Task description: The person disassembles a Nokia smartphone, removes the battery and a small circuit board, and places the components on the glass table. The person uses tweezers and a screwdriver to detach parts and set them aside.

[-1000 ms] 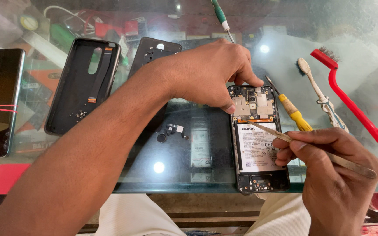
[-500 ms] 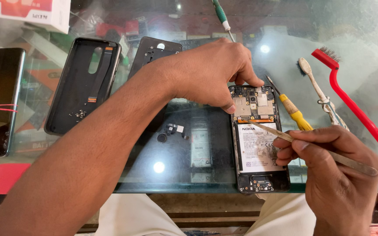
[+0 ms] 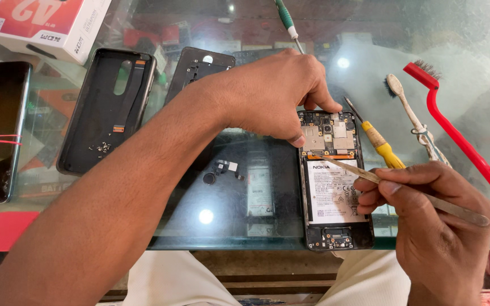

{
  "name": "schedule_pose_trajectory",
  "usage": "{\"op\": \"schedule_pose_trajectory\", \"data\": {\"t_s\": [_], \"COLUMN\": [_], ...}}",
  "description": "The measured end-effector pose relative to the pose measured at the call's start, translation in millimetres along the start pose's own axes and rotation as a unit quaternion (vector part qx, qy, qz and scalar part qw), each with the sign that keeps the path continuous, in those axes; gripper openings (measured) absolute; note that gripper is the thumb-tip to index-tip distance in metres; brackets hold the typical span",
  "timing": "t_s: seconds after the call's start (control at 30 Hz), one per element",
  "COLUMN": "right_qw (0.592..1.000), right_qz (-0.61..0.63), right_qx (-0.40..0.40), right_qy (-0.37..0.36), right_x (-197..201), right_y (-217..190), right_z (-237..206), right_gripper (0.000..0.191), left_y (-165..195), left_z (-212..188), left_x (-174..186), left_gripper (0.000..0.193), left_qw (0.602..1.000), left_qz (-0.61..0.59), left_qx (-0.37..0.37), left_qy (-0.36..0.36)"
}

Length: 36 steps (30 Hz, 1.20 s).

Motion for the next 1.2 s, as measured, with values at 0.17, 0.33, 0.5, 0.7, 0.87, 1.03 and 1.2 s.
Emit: {"op": "schedule_pose_trajectory", "data": {"t_s": [0.17,0.33,0.5,0.7,0.87,1.03,1.2], "right_qw": [0.994,0.995,0.982,0.978,0.994,0.966,0.988], "right_qz": [0.102,0.098,0.159,0.156,0.023,0.158,0.109], "right_qx": [0.029,0.035,0.084,0.080,0.036,0.160,0.083], "right_qy": [-0.021,0.006,0.059,0.113,0.102,0.129,0.072], "right_x": [1.8,8.8,16.3,44.3,59.2,40.3,37.4], "right_y": [2.6,7.5,12.5,23.8,33.8,30.4,20.5], "right_z": [-1.4,-4.6,-13.7,-46.5,-48.9,-58.5,-62.7], "right_gripper": [0.014,0.012,0.014,0.017,0.015,0.011,0.030], "left_y": [-1.1,-2.4,-3.0,-0.9,8.1,30.9,51.0], "left_z": [0.8,0.4,0.6,0.9,-2.2,-10.0,-12.5], "left_x": [-1.9,-3.5,-2.4,-2.6,-0.4,3.0,-11.4], "left_gripper": [0.061,0.064,0.062,0.065,0.063,0.016,0.022], "left_qw": [1.000,0.999,0.999,0.999,0.996,0.990,0.978], "left_qz": [-0.004,-0.001,0.011,0.022,0.055,0.006,0.042], "left_qx": [-0.007,-0.034,-0.040,-0.047,-0.065,-0.135,-0.199], "left_qy": [0.003,0.010,0.005,-0.004,0.003,0.041,0.041]}}
Point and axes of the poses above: each hand's wrist, its own z-axis towards the middle knuckle, its own x-axis out of the back of the hand, y = z × x, the point moved 6 cm from there along z, towards the middle knuckle, and after that the axes turned 5 degrees about -y, right-handed, at the moved point
